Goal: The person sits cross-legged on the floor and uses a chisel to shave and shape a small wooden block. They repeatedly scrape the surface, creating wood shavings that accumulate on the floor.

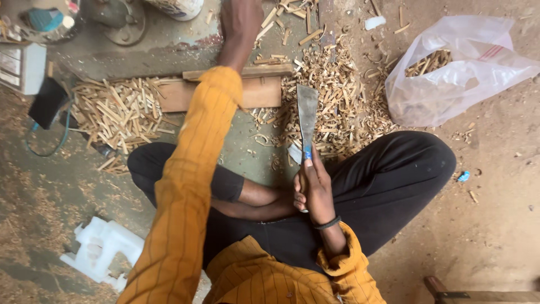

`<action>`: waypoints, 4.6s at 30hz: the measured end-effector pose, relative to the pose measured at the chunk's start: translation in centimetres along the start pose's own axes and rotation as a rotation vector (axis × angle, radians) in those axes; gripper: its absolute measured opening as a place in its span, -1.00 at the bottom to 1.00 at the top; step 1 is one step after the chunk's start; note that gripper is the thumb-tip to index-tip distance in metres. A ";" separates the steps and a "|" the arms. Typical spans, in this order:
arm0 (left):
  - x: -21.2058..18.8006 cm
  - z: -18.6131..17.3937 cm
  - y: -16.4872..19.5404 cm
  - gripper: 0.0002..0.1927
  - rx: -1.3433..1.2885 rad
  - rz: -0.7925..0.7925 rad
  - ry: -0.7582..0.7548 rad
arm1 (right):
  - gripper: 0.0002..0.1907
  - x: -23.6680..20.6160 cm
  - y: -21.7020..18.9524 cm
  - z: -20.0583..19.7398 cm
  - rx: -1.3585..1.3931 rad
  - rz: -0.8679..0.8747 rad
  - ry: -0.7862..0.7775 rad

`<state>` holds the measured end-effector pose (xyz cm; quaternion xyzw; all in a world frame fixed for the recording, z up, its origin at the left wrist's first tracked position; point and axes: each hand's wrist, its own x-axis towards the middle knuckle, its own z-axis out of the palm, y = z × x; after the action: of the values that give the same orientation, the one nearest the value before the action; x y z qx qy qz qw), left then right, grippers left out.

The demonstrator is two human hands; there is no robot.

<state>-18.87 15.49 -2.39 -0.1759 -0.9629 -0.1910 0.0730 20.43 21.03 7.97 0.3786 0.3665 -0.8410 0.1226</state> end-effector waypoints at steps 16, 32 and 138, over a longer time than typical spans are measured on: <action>-22.8 -10.3 -4.7 -0.81 -0.716 -0.095 0.191 | -0.37 -0.4 1.3 1.0 -0.148 -0.076 0.050; -23.4 -1.9 -5.8 -0.98 -0.432 -0.136 0.253 | -0.36 0.2 2.6 2.0 -0.292 -0.141 0.070; -20.7 -3.1 -5.5 -0.71 -0.479 -0.169 0.296 | -0.41 1.3 0.5 1.5 -0.263 -0.312 0.119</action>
<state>-1.48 3.07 -5.74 -0.0773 -0.8806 -0.4417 0.1529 18.99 19.69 7.42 0.3471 0.5338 -0.7709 0.0173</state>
